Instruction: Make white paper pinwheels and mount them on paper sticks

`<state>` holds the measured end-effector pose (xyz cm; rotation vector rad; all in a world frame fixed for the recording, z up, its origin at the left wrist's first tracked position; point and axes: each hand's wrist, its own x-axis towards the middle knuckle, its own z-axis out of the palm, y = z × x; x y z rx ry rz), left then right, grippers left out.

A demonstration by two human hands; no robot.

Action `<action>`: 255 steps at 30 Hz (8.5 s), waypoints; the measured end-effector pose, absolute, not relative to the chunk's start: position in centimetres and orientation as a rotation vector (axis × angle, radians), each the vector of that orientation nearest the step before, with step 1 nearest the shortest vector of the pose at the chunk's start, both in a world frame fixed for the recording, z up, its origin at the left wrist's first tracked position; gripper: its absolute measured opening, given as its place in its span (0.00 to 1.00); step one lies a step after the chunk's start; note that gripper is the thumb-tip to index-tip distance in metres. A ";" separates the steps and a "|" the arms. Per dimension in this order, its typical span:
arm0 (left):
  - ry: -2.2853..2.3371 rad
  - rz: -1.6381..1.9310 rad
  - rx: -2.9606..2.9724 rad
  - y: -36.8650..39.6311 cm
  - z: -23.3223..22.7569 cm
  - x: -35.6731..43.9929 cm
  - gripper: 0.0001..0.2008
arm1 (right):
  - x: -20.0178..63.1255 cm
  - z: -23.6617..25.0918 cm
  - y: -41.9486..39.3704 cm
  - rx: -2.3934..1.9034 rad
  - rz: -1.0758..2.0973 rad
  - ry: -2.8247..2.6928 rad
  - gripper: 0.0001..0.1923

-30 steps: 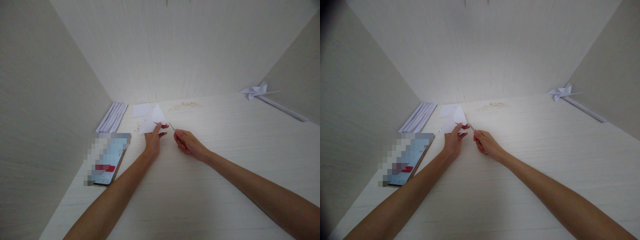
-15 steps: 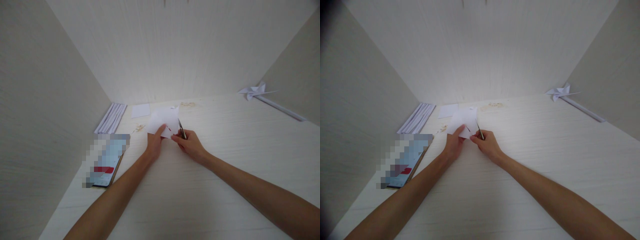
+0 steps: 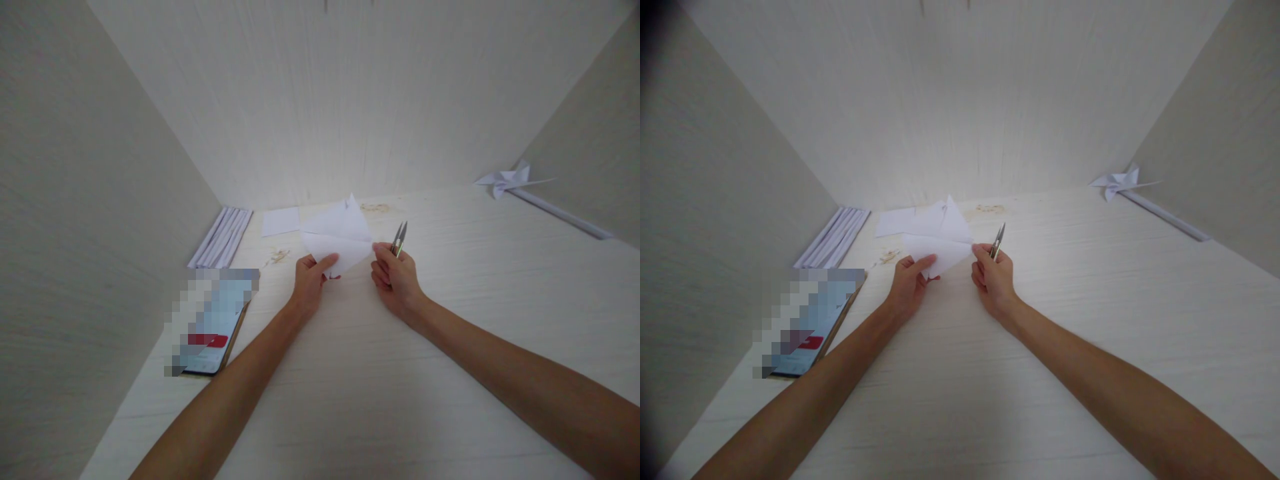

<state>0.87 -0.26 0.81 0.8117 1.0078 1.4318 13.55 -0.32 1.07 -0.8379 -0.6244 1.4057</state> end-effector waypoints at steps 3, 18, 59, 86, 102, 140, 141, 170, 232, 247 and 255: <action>0.993 1.364 0.915 -0.4 0.6 1.0 0.10 | 13.6 1.1 -0.2 -0.814 1.396 -0.606 0.14; 1.123 1.528 0.975 -0.1 0.5 1.1 0.11 | 13.1 0.4 -0.9 -1.072 1.207 -1.427 0.06; 1.346 1.566 1.267 -0.7 1.0 1.2 0.09 | 13.4 0.7 -0.6 -0.885 1.535 -1.226 0.17; 1.201 1.512 1.164 -0.3 0.1 0.9 0.08 | 13.3 1.0 -0.6 -0.818 1.684 -1.149 0.16; 1.105 1.605 0.839 0.0 0.7 0.6 0.10 | 13.3 1.8 -1.4 -0.919 1.976 -1.336 0.13; 1.047 1.560 0.918 0.0 0.3 0.9 0.07 | 13.2 1.7 -1.4 -0.914 1.932 -1.253 0.17; 1.046 1.559 0.922 0.0 0.3 0.9 0.07 | 13.2 1.7 -1.4 -0.917 1.929 -1.249 0.16; 1.080 1.563 0.903 -0.1 1.0 1.0 0.06 | 13.0 1.1 -1.6 -0.819 1.630 -1.095 0.12; 1.040 1.560 0.805 0.5 0.4 0.2 0.08 | 13.2 0.7 -0.7 -0.968 1.358 -0.867 0.12; 0.958 1.423 0.822 -0.3 1.0 0.9 0.14 | 13.4 0.7 -0.6 -0.979 1.429 -1.237 0.18; 0.922 1.434 0.794 -0.4 1.2 0.9 0.14 | 13.5 0.6 -0.6 -0.989 1.391 -1.371 0.16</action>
